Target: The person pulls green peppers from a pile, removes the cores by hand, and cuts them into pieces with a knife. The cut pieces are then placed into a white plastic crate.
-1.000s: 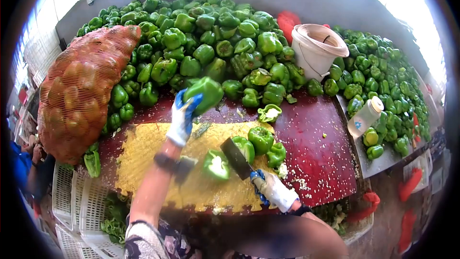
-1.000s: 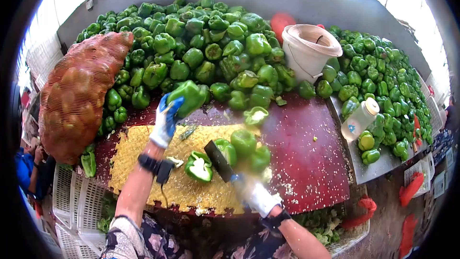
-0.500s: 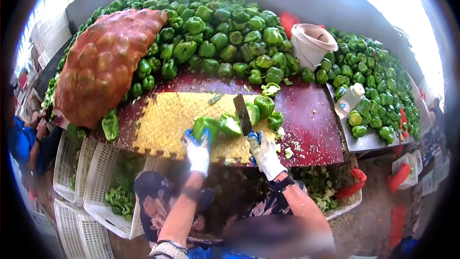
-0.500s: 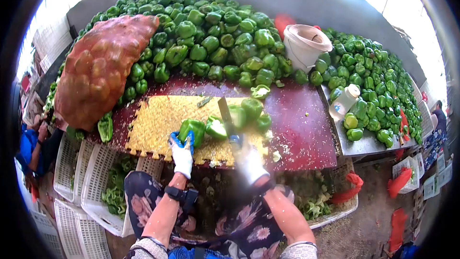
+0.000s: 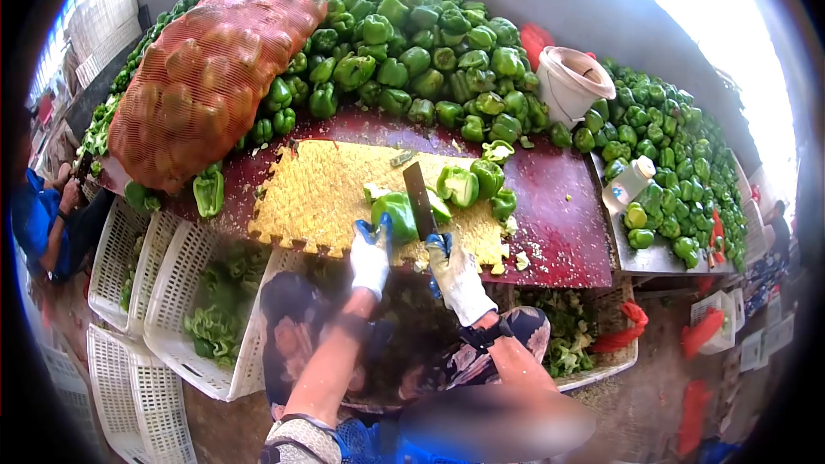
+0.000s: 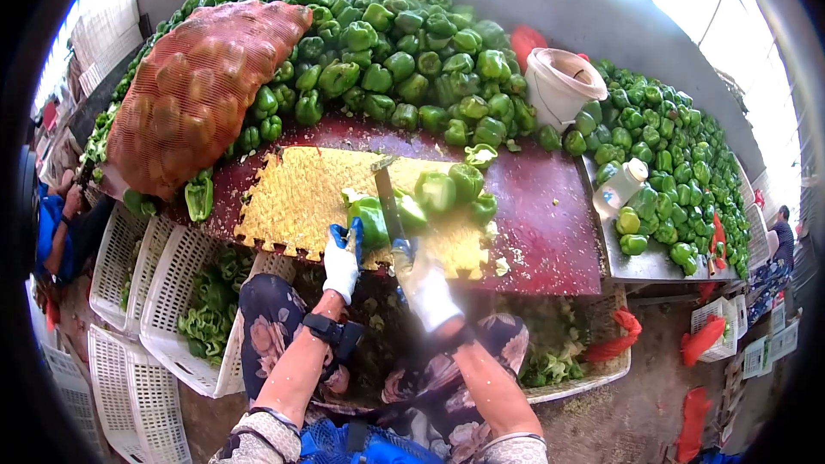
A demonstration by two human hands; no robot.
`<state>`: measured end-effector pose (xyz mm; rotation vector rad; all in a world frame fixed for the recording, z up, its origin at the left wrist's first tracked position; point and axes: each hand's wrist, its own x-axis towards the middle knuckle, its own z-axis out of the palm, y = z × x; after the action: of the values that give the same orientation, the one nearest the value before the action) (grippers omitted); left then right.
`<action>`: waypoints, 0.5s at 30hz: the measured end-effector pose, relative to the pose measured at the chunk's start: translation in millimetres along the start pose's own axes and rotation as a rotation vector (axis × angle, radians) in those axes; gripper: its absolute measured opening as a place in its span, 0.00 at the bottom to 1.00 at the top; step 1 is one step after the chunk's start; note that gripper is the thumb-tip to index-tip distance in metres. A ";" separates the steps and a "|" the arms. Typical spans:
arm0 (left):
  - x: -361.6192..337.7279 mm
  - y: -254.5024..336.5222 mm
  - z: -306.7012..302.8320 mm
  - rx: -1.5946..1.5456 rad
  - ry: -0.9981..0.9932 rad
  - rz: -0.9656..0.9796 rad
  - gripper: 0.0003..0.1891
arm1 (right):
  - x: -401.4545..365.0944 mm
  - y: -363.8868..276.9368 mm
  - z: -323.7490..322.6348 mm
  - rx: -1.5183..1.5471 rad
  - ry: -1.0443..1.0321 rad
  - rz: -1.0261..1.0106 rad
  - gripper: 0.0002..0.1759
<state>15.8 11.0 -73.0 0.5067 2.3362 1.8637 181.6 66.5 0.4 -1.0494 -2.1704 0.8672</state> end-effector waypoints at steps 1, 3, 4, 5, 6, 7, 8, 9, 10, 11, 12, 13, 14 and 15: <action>1.4 2.8 -4.3 -0.047 -0.022 -0.009 0.18 | -1.7 -5.8 -2.1 -0.025 -0.013 0.030 0.18; 5.4 6.2 -13.5 0.009 -0.048 -0.045 0.15 | -5.3 -16.3 -8.5 -0.053 -0.027 0.062 0.18; 11.3 -20.4 -1.6 -0.122 0.076 0.130 0.13 | -7.1 -26.9 -15.6 -0.007 -0.087 0.082 0.20; 9.5 -3.0 -12.9 -0.248 0.022 0.018 0.11 | -8.9 -40.1 -23.6 0.040 -0.146 0.102 0.24; 7.3 14.2 -25.6 -0.372 -0.033 -0.096 0.10 | -12.0 -54.2 -31.7 0.037 -0.146 0.106 0.24; 5.6 21.0 -30.3 -0.426 0.053 -0.107 0.10 | -15.1 -72.4 -40.2 0.076 -0.118 0.090 0.23; 9.2 13.2 -33.7 -0.705 0.022 -0.223 0.09 | -17.4 -84.3 -43.3 0.117 -0.089 0.073 0.22; 22.0 -9.8 -30.5 -0.733 0.038 -0.180 0.09 | -19.1 -89.3 -39.7 0.117 -0.067 0.077 0.21; 29.8 -37.8 -24.4 -0.754 0.055 -0.142 0.09 | -14.4 -69.6 -17.3 -0.136 -0.088 0.024 0.20; 24.4 -34.1 -30.4 -1.031 0.012 -0.302 0.10 | -13.7 -30.4 11.9 -0.196 -0.121 -0.095 0.21; 26.0 -20.5 -32.8 -1.315 -0.039 -0.454 0.10 | -10.3 -5.7 31.3 -0.257 -0.139 -0.224 0.21; 33.9 -12.8 -28.2 -0.580 -0.056 -0.195 0.12 | 3.2 -21.5 28.1 -0.265 -0.282 -0.019 0.23; 34.7 -9.5 -24.6 0.154 -0.035 0.042 0.15 | 2.4 -19.6 23.0 -0.316 -0.105 -0.463 0.22; 35.2 -11.8 -27.3 0.050 -0.174 -0.022 0.36 | 1.6 -20.6 18.8 -0.286 -0.280 -0.291 0.25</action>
<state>-27.4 -5.1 -73.6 0.6196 2.2703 1.6815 157.9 52.2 4.4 -0.7420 -2.6608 0.6096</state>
